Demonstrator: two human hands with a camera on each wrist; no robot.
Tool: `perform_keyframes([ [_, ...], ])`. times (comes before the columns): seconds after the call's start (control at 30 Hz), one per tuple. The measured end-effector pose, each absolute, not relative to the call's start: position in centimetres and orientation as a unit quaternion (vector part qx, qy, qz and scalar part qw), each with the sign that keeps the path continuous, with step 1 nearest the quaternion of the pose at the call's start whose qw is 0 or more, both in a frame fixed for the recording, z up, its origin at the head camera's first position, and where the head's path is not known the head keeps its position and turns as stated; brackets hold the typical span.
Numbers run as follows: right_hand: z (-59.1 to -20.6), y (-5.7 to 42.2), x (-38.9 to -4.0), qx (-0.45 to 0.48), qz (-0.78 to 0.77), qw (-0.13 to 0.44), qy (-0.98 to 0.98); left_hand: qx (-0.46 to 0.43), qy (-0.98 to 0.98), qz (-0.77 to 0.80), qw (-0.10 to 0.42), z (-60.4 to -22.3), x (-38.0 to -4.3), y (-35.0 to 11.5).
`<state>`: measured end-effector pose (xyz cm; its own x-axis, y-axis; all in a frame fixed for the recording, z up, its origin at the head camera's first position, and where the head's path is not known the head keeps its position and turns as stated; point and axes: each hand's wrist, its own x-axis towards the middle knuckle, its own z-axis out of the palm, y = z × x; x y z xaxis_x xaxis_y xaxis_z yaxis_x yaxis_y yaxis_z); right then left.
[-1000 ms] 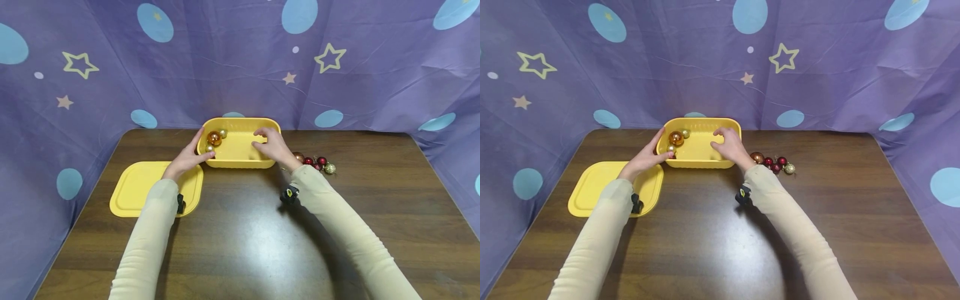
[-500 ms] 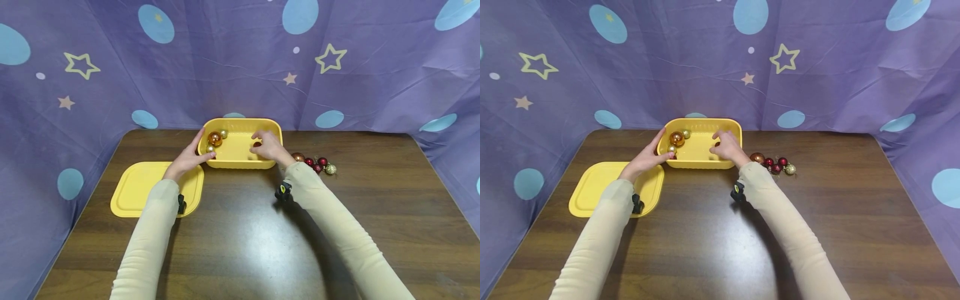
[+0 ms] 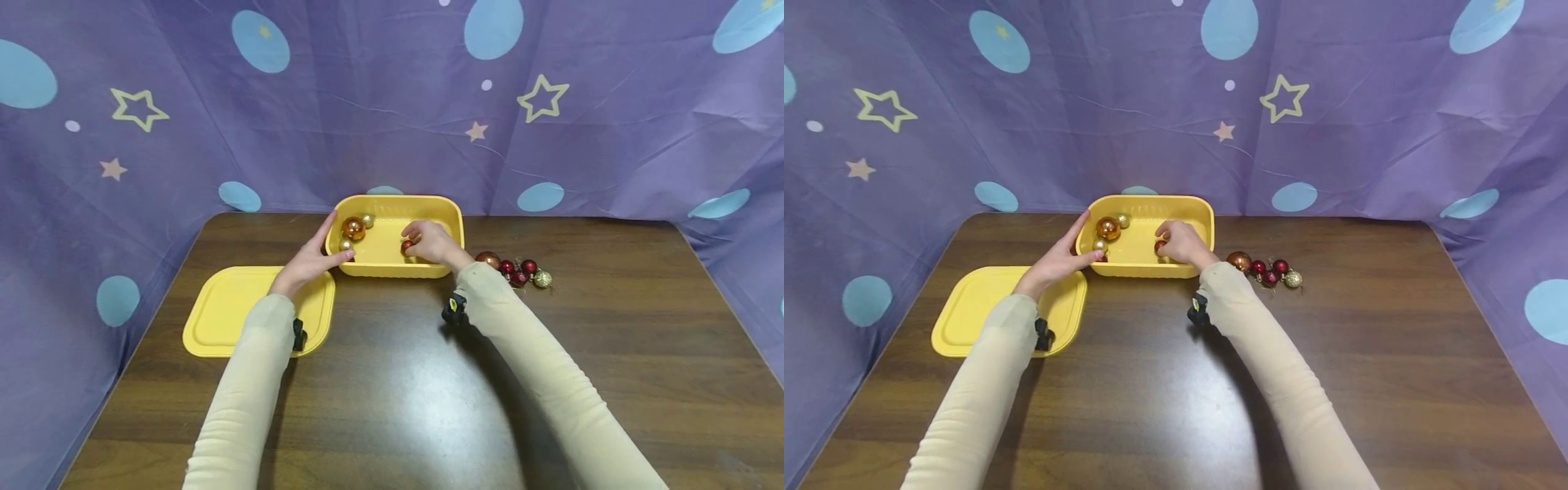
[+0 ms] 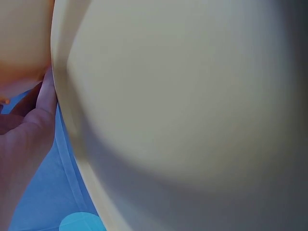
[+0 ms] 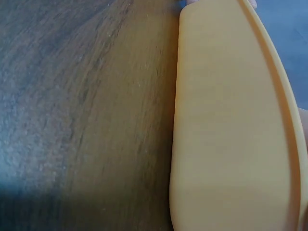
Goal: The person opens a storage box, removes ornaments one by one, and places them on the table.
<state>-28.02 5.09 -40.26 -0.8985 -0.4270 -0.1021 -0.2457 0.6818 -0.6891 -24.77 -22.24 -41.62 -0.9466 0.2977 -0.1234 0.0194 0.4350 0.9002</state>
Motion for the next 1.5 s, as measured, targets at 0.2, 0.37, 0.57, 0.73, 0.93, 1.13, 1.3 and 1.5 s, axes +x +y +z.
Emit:
perform_keyframes([
  [0.2, -40.3, 5.0, -28.0, -0.192, -0.358, 0.128, 0.904, 0.091, 0.841, 0.516, 0.134, -41.6, -24.8, -22.2],
  [0.37, -40.4, 4.9, -28.1, -0.194, -0.397, 0.111, 0.89, 0.087, 0.843, 0.514, 0.133, -41.9, -24.8, -22.4],
  [0.57, -40.1, 5.3, -27.9, -0.204, -0.42, 0.098, 0.879, 0.088, 0.845, 0.511, 0.133, -41.9, -24.7, -22.3],
  [0.73, -39.6, 5.8, -27.6, -0.233, -0.439, 0.083, 0.864, 0.087, 0.846, 0.509, 0.134, -41.4, -24.6, -22.1],
  [0.93, -39.0, 6.6, -26.7, -0.242, -0.479, 0.065, 0.841, 0.086, 0.842, 0.513, 0.143, -40.4, -24.3, -21.9],
  [1.13, -38.1, 7.8, -25.6, -0.239, -0.497, 0.067, 0.832, 0.095, 0.846, 0.507, 0.131, -41.9, -25.0, -22.5],
  [1.3, -37.8, 9.1, -25.0, -0.247, -0.495, 0.06, 0.831, 0.097, 0.848, 0.505, 0.131, -41.9, -25.0, -22.3],
  [1.5, -37.5, 10.7, -24.4, -0.24, -0.51, 0.064, 0.824, 0.092, 0.846, 0.508, 0.133, -41.8, -24.9, -22.3],
])
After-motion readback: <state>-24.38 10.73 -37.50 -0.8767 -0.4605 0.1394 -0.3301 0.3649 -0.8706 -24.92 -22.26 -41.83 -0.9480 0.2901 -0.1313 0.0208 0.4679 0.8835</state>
